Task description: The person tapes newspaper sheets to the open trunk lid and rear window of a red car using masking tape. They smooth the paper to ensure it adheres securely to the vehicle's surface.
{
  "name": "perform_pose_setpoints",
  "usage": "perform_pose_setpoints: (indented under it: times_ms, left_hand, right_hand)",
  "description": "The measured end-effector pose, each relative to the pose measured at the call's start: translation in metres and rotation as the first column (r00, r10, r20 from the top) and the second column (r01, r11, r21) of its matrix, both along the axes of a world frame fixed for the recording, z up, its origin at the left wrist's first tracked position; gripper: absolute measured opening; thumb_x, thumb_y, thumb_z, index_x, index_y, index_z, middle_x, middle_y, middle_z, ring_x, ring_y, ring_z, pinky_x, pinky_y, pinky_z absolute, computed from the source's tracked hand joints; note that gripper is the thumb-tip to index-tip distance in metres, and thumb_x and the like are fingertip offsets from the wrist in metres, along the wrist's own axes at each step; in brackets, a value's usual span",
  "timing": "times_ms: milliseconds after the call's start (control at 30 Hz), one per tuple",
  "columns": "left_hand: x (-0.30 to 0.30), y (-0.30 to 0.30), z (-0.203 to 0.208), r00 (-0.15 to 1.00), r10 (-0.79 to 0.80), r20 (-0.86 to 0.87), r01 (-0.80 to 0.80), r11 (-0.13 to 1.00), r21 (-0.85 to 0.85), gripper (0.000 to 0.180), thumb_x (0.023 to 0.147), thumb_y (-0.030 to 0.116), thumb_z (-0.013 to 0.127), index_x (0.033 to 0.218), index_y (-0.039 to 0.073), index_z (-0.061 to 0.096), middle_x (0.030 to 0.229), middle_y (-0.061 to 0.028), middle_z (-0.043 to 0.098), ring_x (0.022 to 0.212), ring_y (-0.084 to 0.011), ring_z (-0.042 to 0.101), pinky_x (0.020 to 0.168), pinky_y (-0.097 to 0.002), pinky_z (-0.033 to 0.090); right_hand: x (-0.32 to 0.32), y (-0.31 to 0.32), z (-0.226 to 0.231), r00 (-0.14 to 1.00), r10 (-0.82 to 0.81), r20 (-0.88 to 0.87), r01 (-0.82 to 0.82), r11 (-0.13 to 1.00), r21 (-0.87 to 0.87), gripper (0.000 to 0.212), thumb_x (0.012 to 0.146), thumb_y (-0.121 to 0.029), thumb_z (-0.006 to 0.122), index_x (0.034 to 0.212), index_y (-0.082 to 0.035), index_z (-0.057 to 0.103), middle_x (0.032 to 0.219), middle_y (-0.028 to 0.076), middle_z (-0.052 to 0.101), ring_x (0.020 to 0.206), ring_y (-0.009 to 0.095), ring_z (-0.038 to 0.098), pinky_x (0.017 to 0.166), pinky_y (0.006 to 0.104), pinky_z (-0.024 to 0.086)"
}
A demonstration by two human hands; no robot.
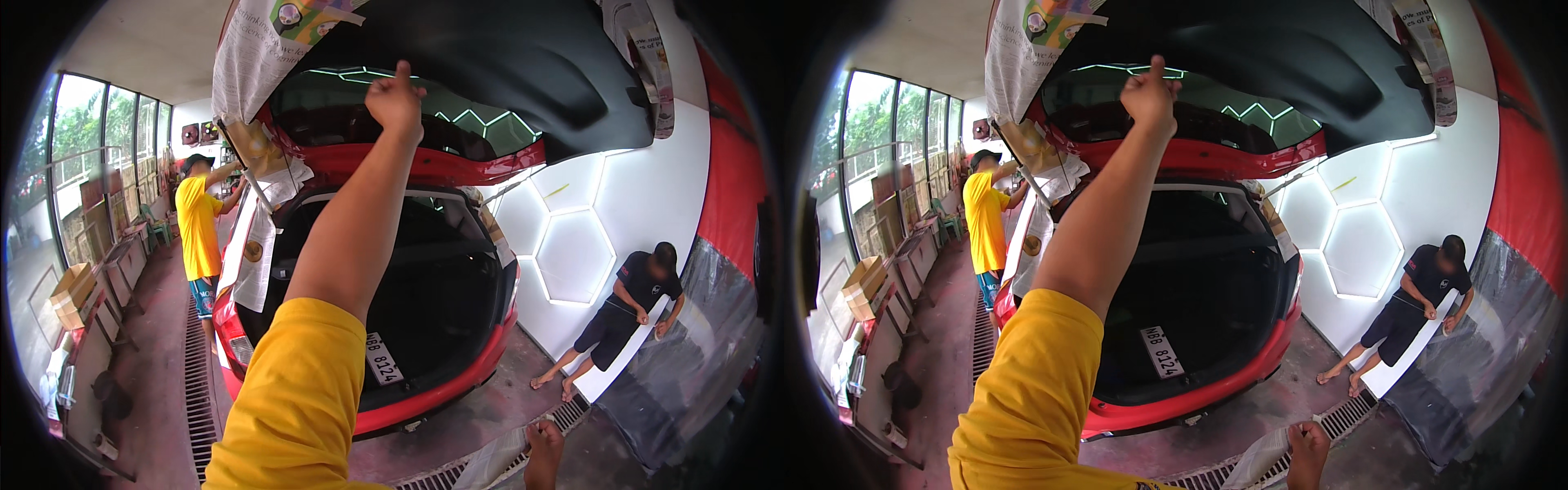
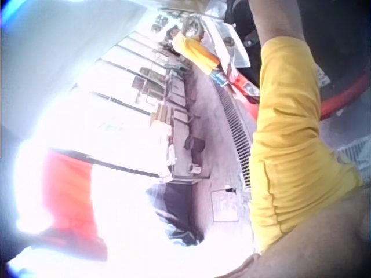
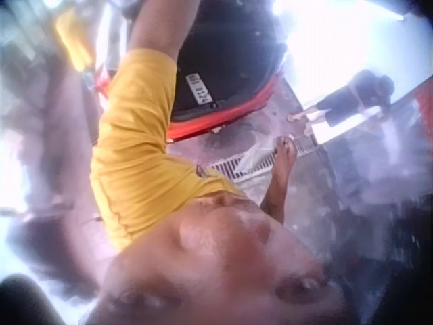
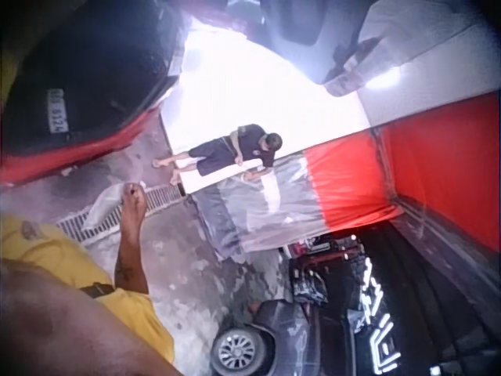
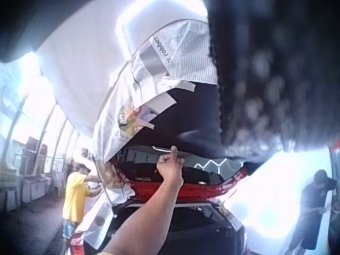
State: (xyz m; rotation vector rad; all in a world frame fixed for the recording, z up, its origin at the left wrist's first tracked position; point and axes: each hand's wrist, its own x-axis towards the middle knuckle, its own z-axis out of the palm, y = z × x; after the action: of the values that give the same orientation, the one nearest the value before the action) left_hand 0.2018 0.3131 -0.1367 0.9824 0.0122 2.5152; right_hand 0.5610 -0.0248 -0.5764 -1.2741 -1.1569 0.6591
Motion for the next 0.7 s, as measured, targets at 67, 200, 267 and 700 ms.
perform_pose_setpoints:
  times_ms: [67,200,267,700]
  left_hand:
    - [0.037,-0.013,-0.048,0.951,-0.057,-0.302,0.023,0.993,-0.115,0.047,0.094,0.045,0.081,0.092,0.006,0.056,0.066,-0.0050,0.064,0.056,-0.0132,0.064,0.050,-0.0245,0.045]
    - [0.109,-0.051,-0.216,0.411,-0.194,-0.891,0.082,0.981,-0.176,0.027,0.095,0.026,0.083,0.088,0.005,0.067,0.077,-0.0010,0.069,0.071,-0.0076,0.063,0.064,-0.0280,0.052]
    - [0.141,-0.122,-0.302,0.077,-0.434,-0.898,0.293,0.870,-0.396,0.032,0.094,0.032,0.082,0.105,0.004,0.071,0.085,-0.0050,0.071,0.082,-0.0128,0.066,0.073,-0.0320,0.055]
    - [0.242,-0.366,-0.475,-0.025,-0.815,-0.579,-0.207,0.571,-0.795,0.077,0.092,0.025,0.083,0.159,0.013,0.045,0.142,-0.0187,0.061,0.127,-0.0275,0.062,0.109,-0.0419,0.048]
  right_hand:
    - [0.019,0.010,-0.030,0.983,-0.095,0.159,0.087,0.995,0.058,0.023,0.102,-0.027,0.069,0.085,-0.013,0.062,0.071,-0.008,0.046,0.062,0.006,0.040,0.055,0.0262,0.031]
    - [0.031,0.003,-0.035,0.995,-0.045,0.092,0.045,0.999,-0.004,0.018,0.099,-0.020,0.071,0.087,-0.009,0.061,0.076,-0.005,0.051,0.068,0.007,0.046,0.059,0.0275,0.037]
    - [0.029,-0.008,-0.019,0.999,-0.011,0.034,0.010,1.000,0.021,0.009,0.095,-0.006,0.070,0.094,-0.005,0.061,0.083,-0.003,0.055,0.074,0.006,0.050,0.066,0.0251,0.041]
    - [0.177,-0.071,0.010,0.940,0.325,-0.100,-0.306,0.937,0.169,0.017,0.088,-0.003,0.077,0.099,-0.002,0.063,0.096,0.003,0.065,0.088,0.012,0.059,0.082,0.0286,0.048]
